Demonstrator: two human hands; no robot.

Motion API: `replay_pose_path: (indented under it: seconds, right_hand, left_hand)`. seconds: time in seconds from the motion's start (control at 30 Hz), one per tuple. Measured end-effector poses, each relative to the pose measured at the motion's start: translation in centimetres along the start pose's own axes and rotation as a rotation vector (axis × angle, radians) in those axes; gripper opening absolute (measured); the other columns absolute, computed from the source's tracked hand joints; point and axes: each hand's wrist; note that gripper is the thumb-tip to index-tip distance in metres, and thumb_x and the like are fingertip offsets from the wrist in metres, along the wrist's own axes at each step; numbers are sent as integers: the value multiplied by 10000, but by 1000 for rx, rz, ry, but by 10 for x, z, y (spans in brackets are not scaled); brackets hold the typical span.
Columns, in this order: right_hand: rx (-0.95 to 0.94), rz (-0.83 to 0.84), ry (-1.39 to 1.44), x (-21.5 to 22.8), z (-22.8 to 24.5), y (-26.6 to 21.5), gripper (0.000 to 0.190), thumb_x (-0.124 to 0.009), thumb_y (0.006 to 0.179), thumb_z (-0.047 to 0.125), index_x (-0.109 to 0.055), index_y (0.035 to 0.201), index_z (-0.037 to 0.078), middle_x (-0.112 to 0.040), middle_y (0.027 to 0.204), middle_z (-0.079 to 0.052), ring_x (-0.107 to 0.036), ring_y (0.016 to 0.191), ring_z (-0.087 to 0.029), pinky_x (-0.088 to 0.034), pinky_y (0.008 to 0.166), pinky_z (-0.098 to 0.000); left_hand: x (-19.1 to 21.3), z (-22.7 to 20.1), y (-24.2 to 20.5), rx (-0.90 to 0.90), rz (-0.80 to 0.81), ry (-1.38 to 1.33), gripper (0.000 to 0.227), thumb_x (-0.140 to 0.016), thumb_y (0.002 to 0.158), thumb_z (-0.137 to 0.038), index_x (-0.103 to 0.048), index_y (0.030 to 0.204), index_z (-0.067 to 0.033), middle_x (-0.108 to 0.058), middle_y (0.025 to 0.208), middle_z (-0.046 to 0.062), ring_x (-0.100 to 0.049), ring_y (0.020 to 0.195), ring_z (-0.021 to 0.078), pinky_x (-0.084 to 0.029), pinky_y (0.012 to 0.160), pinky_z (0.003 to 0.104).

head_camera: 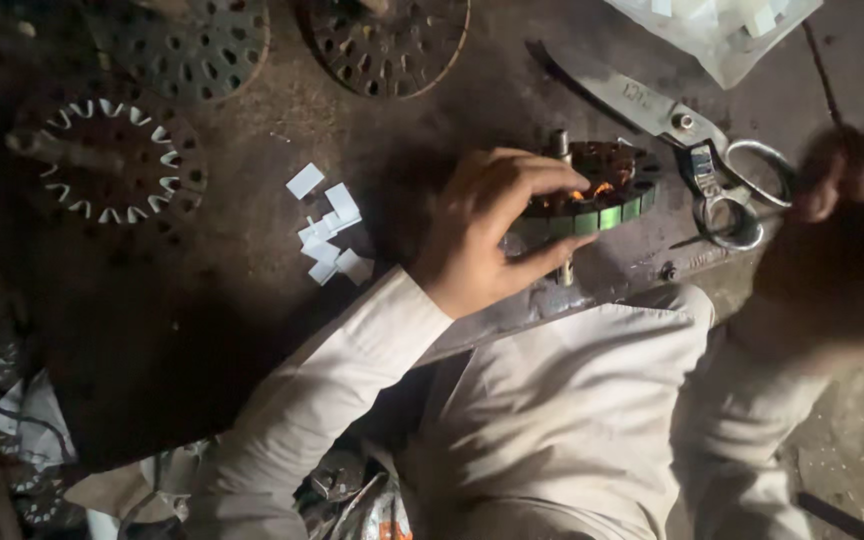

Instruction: The person inserts small white insulating pieces into the slots of a motor stator and uses a screwdriver to press them into place. They repeatedly pick up pieces, place them into the stator, and adjust them with the tool.

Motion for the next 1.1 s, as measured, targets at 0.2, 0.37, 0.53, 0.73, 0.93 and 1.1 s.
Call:
replay_pose_path:
  seconds: [0.2,0.37,0.53,0.73,0.93,1.1]
  right_hand:
    - [-488,124,472,-44,-24,64,434,-518,1082,416,-451,1089,-12,-458,956,-105,-485,773,-192,-426,668,-305]
    - [-766,158,710,-60,-35,72,495,-453,1059,491,-421,1043,-2,-409,897,-92,-425,708,-175,-370,609,-295]
    - [-905,206,779,-68,-35,73,559,-389,1037,566,-391,998,9,-361,838,-79,-364,643,-158,-314,550,-285]
    - [-972,154,802,-72,-36,76,573,-342,1037,592,-352,975,22,-306,799,-60,-295,570,-145,-272,522,-294]
    - [-945,118,806,-69,-35,69,530,-337,1009,539,-361,1022,10,-296,824,-51,-292,577,-137,-272,533,-286]
    - [-856,227,682,-70,-35,68,442,-355,1142,405,-350,999,-13,-309,853,-59,-286,651,-136,-249,538,-256]
  left_hand:
    - [3,1,-2,18,48,-51,510,-886,890,-184,-588,1298,-117,-645,1336,26,-613,1222,221,-460,1093,386]
    - [7,3,-3,17,94,-62,520,-871,904,-217,-570,1317,-120,-637,1341,23,-615,1219,223,-453,1081,394]
    - [7,3,-1,10,99,-24,526,-859,914,-280,-564,1319,-120,-634,1320,20,-612,1200,239,-451,1072,415]
    - [8,4,-3,7,113,-40,523,-855,947,-309,-556,1336,-129,-634,1336,18,-619,1203,226,-456,1059,410]
    - [3,3,-4,5,101,-31,561,-865,922,-318,-547,1345,-135,-633,1319,19,-614,1203,231,-451,1043,420]
    - [1,5,-7,-16,97,-47,638,-883,925,-291,-494,1413,-158,-642,1321,-26,-618,1234,183,-434,1051,402]
Point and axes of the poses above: each hand's wrist, its own y-axis towards the middle knuckle, its own x-axis out of the back of the hand, z = x × y
